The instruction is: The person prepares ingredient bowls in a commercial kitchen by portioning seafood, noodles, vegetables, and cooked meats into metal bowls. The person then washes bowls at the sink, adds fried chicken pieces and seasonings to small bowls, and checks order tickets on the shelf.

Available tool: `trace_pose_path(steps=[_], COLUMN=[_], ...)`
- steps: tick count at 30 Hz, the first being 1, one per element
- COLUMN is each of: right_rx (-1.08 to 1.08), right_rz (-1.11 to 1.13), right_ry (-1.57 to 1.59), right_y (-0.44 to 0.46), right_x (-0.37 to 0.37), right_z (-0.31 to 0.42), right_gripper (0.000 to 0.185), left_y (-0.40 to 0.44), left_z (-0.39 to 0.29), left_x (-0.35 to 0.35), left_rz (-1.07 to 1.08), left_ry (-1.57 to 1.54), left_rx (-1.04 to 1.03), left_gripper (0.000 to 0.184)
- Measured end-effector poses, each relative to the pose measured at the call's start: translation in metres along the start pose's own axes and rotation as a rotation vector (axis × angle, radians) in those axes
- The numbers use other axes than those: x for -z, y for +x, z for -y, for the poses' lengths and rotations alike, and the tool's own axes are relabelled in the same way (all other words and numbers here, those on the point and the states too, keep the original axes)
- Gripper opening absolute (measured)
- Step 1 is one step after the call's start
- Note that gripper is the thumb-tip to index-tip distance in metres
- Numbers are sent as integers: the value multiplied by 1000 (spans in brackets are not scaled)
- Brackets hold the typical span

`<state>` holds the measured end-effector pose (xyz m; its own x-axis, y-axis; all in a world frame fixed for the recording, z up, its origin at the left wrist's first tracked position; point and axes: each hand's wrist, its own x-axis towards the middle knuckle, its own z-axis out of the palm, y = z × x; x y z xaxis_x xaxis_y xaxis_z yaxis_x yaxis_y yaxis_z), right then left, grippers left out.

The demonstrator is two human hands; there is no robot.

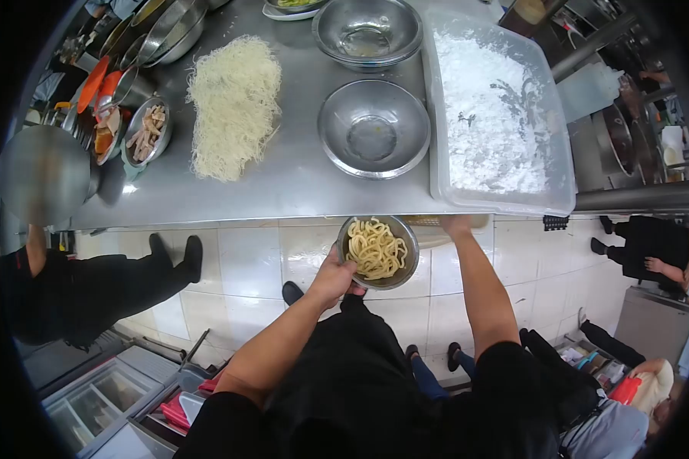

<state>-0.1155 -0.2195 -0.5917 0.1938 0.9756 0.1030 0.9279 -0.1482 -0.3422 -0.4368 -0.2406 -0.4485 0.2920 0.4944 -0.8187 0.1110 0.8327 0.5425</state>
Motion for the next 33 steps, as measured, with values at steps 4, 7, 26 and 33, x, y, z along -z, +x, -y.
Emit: trace_pose_path(steps=[4,7,26,33], right_rx=[-469,-662,-158,-211], right_rz=[112,154,530,697], right_ry=[680,990,743,629], right_y=[-36,-40,-25,-16], right_x=[58,116,105,130], right_z=[39,78,130,155], right_gripper=[20,11,23,40], left_y=[7,11,9,4], left_z=[6,8,14,10], left_x=[-19,-31,14,44], left_rz=[74,110,-18,4], left_ry=[22,3,-58,56], left_rx=[26,29,-6,-43], left_gripper=[54,52,48,57])
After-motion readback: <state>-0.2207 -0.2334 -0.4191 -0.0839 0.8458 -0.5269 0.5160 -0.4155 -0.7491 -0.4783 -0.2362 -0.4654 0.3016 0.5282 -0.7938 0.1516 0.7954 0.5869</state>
